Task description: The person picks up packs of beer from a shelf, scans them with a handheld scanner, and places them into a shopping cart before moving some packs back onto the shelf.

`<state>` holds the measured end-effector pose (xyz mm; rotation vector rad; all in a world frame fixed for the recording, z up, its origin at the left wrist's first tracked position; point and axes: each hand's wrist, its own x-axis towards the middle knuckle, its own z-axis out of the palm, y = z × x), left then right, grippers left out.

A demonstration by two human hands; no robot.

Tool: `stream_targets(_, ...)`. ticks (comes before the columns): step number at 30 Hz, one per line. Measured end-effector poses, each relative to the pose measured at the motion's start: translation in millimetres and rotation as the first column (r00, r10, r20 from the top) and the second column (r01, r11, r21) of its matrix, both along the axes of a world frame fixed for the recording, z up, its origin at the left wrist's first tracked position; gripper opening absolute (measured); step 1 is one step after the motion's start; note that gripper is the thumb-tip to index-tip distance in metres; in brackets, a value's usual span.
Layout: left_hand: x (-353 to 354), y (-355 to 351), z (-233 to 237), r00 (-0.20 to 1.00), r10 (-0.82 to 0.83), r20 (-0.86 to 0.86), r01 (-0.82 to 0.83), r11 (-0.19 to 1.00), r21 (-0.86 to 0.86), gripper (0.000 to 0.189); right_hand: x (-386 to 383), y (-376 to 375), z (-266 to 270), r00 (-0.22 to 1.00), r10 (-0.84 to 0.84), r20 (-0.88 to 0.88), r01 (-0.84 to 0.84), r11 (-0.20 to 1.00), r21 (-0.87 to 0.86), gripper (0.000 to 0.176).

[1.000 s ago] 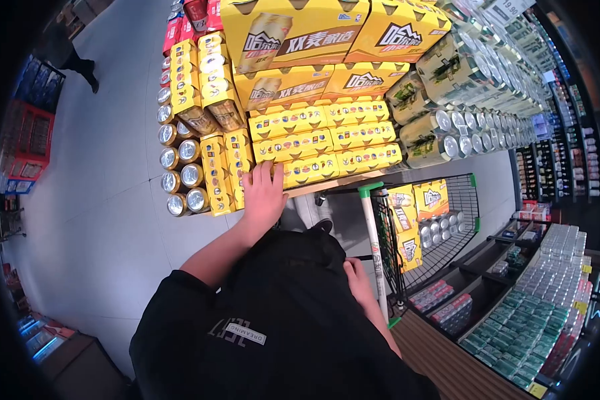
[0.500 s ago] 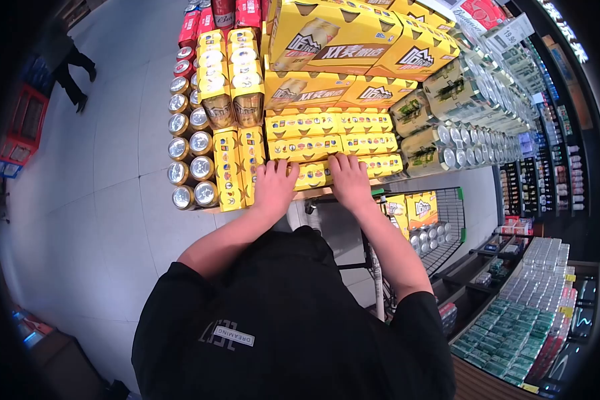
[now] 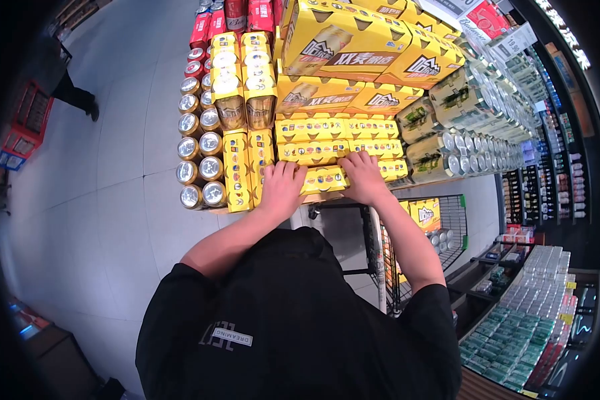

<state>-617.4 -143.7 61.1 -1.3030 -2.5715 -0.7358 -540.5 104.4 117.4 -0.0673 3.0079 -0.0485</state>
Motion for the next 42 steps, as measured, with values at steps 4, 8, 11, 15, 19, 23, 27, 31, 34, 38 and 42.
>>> stream_targets(4,0.6,-1.9,17.9,0.998,-0.03,0.051,0.026,0.996,0.084,0.073,4.5,7.3,18.4,0.995,0.012,-0.101,-0.025,0.991,-0.132,0.073)
stream_targets(8,2.0,-5.8,44.6,0.968,-0.087,0.235,0.042,0.981,0.191,0.072,6.0,6.5,49.7,0.996,-0.011,-0.088,-0.018,0.943,-0.331,0.072)
stream_targets(11,-2.9,-12.6,79.3,0.964,-0.116,0.239,0.062,0.973,0.222,0.073,6.5,1.5,85.8,0.996,-0.079,-0.05,0.048,0.892,-0.45,0.07)
stream_targets(15,-13.7,-31.7,123.8,0.944,-0.106,0.312,0.015,0.96,0.278,0.076,3.9,-7.3,128.4,0.991,-0.131,-0.032,0.095,0.85,-0.519,0.074)
stream_targets(19,-35.5,-62.2,137.1,0.796,-0.109,0.595,-0.135,0.927,0.351,0.083,-16.1,-23.0,119.3,0.99,-0.134,0.043,0.102,0.472,-0.876,0.082)
stream_targets(23,-58.3,-91.7,89.5,0.585,-0.047,0.809,-0.4,0.852,0.338,0.084,-53.6,-43.0,54.9,0.946,-0.16,0.281,0.3,0.111,-0.947,0.087)
stream_targets(27,-75.3,-102.7,52.7,0.43,-0.001,0.903,-0.695,0.638,0.332,0.072,-89.4,-77.2,11.8,0.873,-0.25,0.419,0.433,0.005,-0.901,0.093)
stream_targets(31,-88.8,-109.6,37.9,0.359,0.098,0.928,-0.819,0.51,0.263,0.054,-120.6,-97.5,-10.5,0.84,-0.367,0.4,0.476,0.143,-0.868,0.094)
stream_targets(34,-91.7,-112.7,32.1,0.309,0.152,0.939,-0.865,0.455,0.211,0.043,-133.7,-106.3,1.9,0.801,-0.351,0.485,0.556,0.138,-0.819,0.086)
stream_targets(38,-100.9,-115.9,8.3,0.344,0.164,0.925,-0.857,0.458,0.237,0.038,-137.0,-110.2,-6.4,0.841,-0.381,0.383,0.481,0.204,-0.853,0.077)
stream_targets(42,-96.7,-109.9,17.5,0.369,0.223,0.902,-0.849,0.476,0.23,0.035,-139.6,-109.0,8.0,0.874,-0.428,0.229,0.461,0.586,-0.666,0.07)
